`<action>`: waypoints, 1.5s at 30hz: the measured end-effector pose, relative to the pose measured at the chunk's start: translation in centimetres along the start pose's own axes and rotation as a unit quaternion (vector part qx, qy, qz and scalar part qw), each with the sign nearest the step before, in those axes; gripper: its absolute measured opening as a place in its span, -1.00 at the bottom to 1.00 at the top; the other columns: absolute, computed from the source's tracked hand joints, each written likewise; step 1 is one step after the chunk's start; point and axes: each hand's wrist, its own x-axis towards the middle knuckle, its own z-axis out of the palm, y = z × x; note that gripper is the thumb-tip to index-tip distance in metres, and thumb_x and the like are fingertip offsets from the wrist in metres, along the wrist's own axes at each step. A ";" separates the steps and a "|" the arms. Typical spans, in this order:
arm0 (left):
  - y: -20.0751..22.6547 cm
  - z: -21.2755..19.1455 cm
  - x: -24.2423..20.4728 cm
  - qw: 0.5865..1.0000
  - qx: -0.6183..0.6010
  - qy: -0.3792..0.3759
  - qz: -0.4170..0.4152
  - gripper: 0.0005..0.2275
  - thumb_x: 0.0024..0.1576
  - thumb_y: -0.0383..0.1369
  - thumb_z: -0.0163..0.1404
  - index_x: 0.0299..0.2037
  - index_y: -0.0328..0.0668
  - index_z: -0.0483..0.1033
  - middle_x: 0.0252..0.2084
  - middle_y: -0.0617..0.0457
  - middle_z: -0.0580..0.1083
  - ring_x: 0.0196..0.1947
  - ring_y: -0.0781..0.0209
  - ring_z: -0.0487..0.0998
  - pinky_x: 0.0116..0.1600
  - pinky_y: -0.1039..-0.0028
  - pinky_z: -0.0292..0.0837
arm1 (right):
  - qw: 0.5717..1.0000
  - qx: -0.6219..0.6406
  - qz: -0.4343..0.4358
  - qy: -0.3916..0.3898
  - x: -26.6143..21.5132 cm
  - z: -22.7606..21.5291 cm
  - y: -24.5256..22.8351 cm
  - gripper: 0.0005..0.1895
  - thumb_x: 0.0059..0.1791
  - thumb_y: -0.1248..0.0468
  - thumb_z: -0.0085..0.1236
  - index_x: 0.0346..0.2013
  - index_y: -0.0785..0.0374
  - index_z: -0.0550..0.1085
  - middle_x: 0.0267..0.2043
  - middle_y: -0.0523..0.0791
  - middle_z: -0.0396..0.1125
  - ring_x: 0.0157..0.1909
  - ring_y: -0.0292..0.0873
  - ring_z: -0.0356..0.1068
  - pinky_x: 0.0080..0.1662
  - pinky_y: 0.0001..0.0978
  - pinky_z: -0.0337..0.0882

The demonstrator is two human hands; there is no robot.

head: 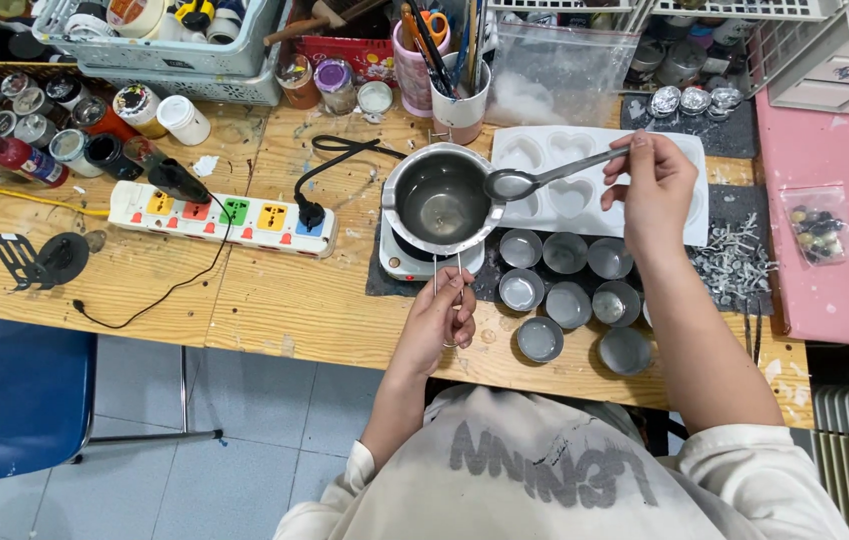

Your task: Pouring melted wax from a pot into small metal tins using a spoon.

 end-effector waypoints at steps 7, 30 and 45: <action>0.1 0.1 -0.1 1.000 -0.002 0.003 0.003 -0.85 0.38 -0.24 -0.21 -0.05 -0.11 0.30 -0.52 0.13 0.25 -0.67 0.36 0.24 -0.54 0.53 0.15 | 0.999 -0.022 -0.004 0.031 0.5 -2.7 0.6 -0.70 0.30 0.15 -0.08 -0.11 0.34 0.46 -0.36 -0.14 0.36 -0.36 -0.34 0.35 -0.45 -0.50 0.37; 0.1 0.3 -0.2 1.000 -0.010 -0.004 0.010 -0.85 0.39 -0.25 -0.22 -0.05 -0.13 0.30 -0.52 0.13 0.25 -0.68 0.36 0.24 -0.55 0.54 0.13 | 0.894 -0.336 -0.275 -0.112 -2.7 -0.6 -1.2 -0.78 0.25 0.38 -0.07 -0.12 0.46 0.52 -0.28 -0.02 0.41 -0.42 -0.29 0.39 -0.39 -0.43 0.36; 0.4 0.9 -0.2 1.000 -0.001 -0.001 0.005 -0.85 0.38 -0.25 -0.21 -0.05 -0.13 0.29 -0.51 0.13 0.27 -0.66 0.35 0.26 -0.53 0.53 0.15 | 0.982 -0.056 -0.179 -0.020 -1.3 1.8 -2.1 -0.74 0.34 0.23 -0.15 0.00 0.40 0.40 -0.22 -0.09 0.36 -0.26 -0.30 0.40 -0.37 -0.46 0.43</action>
